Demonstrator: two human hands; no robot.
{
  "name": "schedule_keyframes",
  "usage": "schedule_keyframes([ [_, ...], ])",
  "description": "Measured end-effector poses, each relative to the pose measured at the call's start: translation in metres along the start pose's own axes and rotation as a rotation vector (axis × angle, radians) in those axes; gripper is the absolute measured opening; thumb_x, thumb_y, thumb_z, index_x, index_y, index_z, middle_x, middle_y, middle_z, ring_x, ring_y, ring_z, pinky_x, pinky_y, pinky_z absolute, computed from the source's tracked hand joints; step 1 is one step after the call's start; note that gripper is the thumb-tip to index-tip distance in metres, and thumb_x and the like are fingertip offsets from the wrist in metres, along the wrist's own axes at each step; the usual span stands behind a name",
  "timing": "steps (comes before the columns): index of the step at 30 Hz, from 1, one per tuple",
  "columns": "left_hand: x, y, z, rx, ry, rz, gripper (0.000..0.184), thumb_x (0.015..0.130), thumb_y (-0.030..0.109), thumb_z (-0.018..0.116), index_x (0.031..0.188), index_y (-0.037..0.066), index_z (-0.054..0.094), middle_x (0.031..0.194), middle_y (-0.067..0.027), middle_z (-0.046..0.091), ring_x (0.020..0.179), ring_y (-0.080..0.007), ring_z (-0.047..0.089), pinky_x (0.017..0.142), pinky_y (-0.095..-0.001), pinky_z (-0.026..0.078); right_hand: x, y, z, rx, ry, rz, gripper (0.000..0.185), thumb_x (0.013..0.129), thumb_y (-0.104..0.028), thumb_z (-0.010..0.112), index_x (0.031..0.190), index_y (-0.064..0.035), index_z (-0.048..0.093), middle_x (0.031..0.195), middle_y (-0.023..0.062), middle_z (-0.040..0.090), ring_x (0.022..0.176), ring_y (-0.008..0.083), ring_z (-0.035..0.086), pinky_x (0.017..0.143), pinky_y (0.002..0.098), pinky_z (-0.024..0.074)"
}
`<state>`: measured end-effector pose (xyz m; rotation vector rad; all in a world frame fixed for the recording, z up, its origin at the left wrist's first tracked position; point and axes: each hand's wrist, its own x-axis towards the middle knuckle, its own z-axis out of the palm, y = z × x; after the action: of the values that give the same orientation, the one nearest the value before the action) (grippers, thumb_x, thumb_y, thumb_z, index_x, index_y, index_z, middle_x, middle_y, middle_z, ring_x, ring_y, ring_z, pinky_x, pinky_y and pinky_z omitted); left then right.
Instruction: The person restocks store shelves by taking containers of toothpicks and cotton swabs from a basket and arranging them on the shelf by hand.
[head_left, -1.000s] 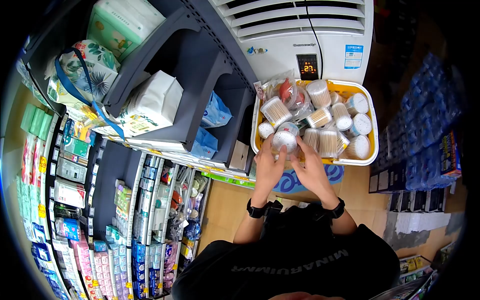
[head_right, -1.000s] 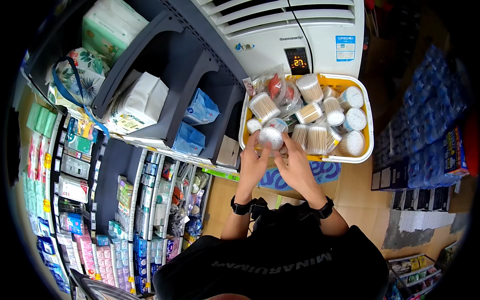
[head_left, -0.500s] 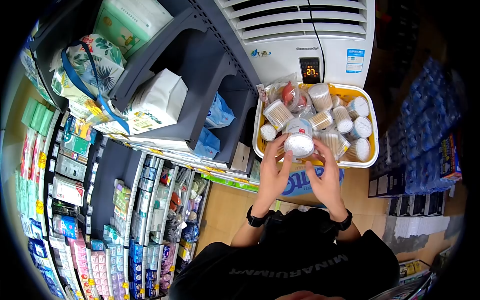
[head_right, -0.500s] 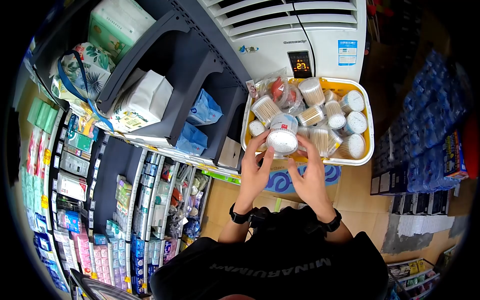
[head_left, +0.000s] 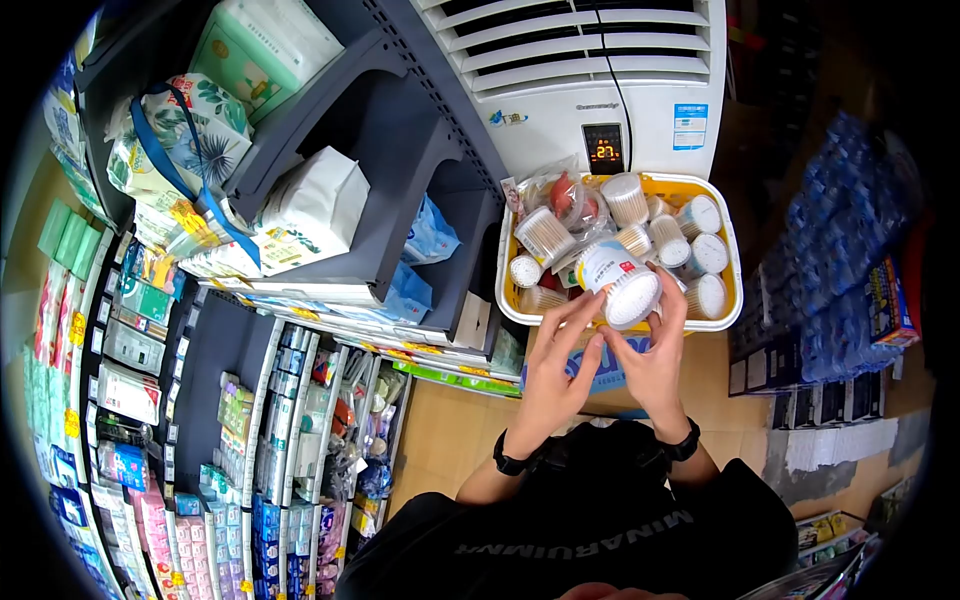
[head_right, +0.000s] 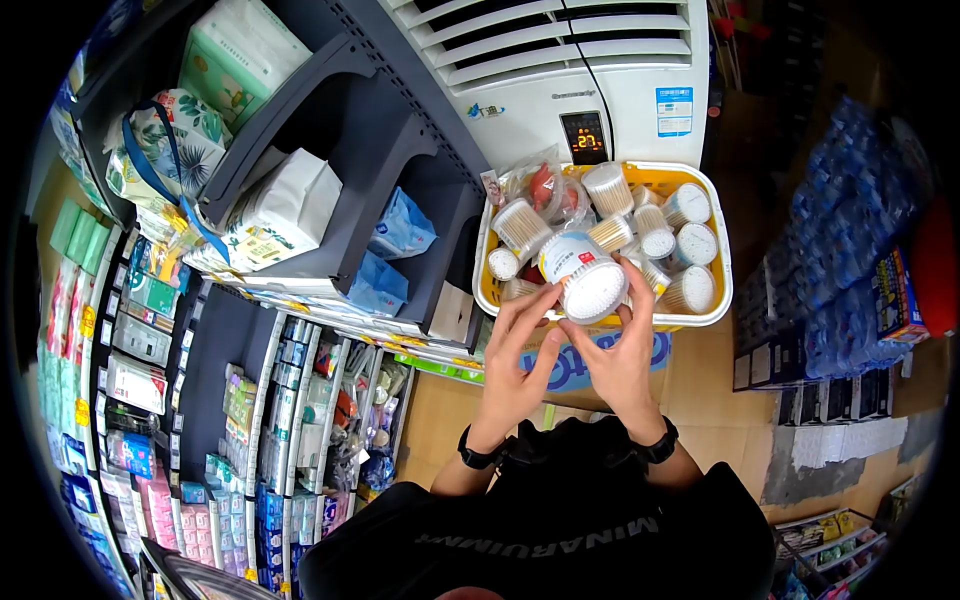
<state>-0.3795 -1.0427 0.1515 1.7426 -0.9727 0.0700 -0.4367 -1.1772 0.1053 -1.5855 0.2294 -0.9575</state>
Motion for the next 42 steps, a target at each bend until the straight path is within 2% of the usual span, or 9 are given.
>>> schedule_keyframes([
  [4,-0.001,-0.005,-0.001,0.009,-0.018,0.086,0.044,0.097,0.005,0.063,0.141,0.005,0.059,0.137,-0.0188,0.057,0.124,-0.0329,0.059,0.103,-0.0400,0.048,0.004,0.002,-0.013,0.067,-0.015,-0.038,0.090,0.079,0.000,0.082,0.153,-0.0002,0.031,0.152,0.0163,0.040,0.138,0.0273,0.048,0.111,0.0422,0.0462],
  [9,0.001,-0.023,0.002,-0.167,0.197,-0.081,0.043,0.099,0.010,0.064,0.140,0.005,0.054,0.139,-0.0152,0.055,0.123,-0.0272,0.058,0.100,-0.0372,0.049,0.009,-0.006,-0.031,0.297,-0.170,0.048,0.086,0.083,-0.003,0.079,0.154,0.0010,0.030,0.151,0.0179,0.041,0.139,0.0275,0.045,0.114,0.0420,0.0422],
  [10,0.001,-0.025,-0.001,-0.135,0.143,-0.110,0.050,0.101,0.012,0.062,0.148,0.005,0.046,0.142,-0.0136,0.053,0.126,-0.0252,0.055,0.101,-0.0371,0.049,0.009,-0.006,-0.033,0.375,-0.209,0.069,0.084,0.085,-0.005,0.078,0.154,0.0012,0.029,0.150,0.0188,0.041,0.140,0.0277,0.045,0.115,0.0421,0.0404],
  [11,0.001,-0.027,-0.002,-0.137,0.142,-0.113,0.050,0.101,0.012,0.062,0.148,0.005,0.046,0.142,-0.0136,0.053,0.126,-0.0252,0.055,0.101,-0.0371,0.049,0.010,-0.007,-0.034,0.373,-0.208,0.072,0.084,0.085,-0.005,0.078,0.154,0.0012,0.029,0.150,0.0188,0.041,0.140,0.0277,0.045,0.115,0.0421,0.0404],
  [13,0.002,-0.027,-0.004,-0.403,0.030,-0.207,0.052,0.103,0.014,0.060,0.150,0.003,0.043,0.144,-0.0148,0.051,0.128,-0.0243,0.054,0.101,-0.0360,0.048,0.012,-0.009,-0.035,0.423,-0.247,0.073,0.080,0.088,-0.011,0.076,0.153,0.0012,0.030,0.147,0.0192,0.045,0.139,0.0270,0.045,0.116,0.0414,0.0376],
  [17,0.002,-0.017,-0.010,-0.502,-0.069,-0.255,0.053,0.106,0.019,0.057,0.152,0.001,0.039,0.142,-0.0192,0.053,0.129,-0.0233,0.055,0.105,-0.0346,0.047,0.013,-0.013,-0.034,0.434,-0.245,0.091,0.075,0.091,-0.017,0.074,0.151,0.0020,0.034,0.142,0.0192,0.051,0.135,0.0253,0.048,0.114,0.0397,0.0375],
  [25,0.000,-0.019,-0.017,-0.538,-0.048,-0.220,0.054,0.106,0.021,0.056,0.152,-0.001,0.037,0.138,-0.0193,0.055,0.124,-0.0220,0.058,0.102,-0.0325,0.049,0.007,-0.023,-0.028,0.430,-0.221,0.211,0.055,0.098,-0.020,0.068,0.142,0.0012,0.042,0.134,0.0160,0.057,0.123,0.0207,0.055,0.107,0.0362,0.0427],
  [32,0.002,-0.014,-0.020,-0.562,-0.033,-0.279,0.052,0.106,0.021,0.057,0.150,-0.001,0.040,0.133,-0.0182,0.058,0.117,-0.0193,0.062,0.097,-0.0299,0.051,0.002,-0.022,-0.021,0.439,-0.184,0.238,0.055,0.099,-0.022,0.066,0.142,0.0019,0.041,0.134,0.0167,0.056,0.123,0.0211,0.056,0.107,0.0358,0.0434],
  [42,0.003,-0.016,-0.021,-0.554,-0.026,-0.229,0.052,0.106,0.021,0.058,0.150,0.000,0.040,0.133,-0.0184,0.058,0.118,-0.0190,0.061,0.096,-0.0294,0.052,0.001,-0.018,-0.019,0.422,-0.178,0.244,0.059,0.100,-0.026,0.065,0.145,0.0034,0.041,0.137,0.0169,0.055,0.125,0.0217,0.055,0.109,0.0361,0.0419],
])
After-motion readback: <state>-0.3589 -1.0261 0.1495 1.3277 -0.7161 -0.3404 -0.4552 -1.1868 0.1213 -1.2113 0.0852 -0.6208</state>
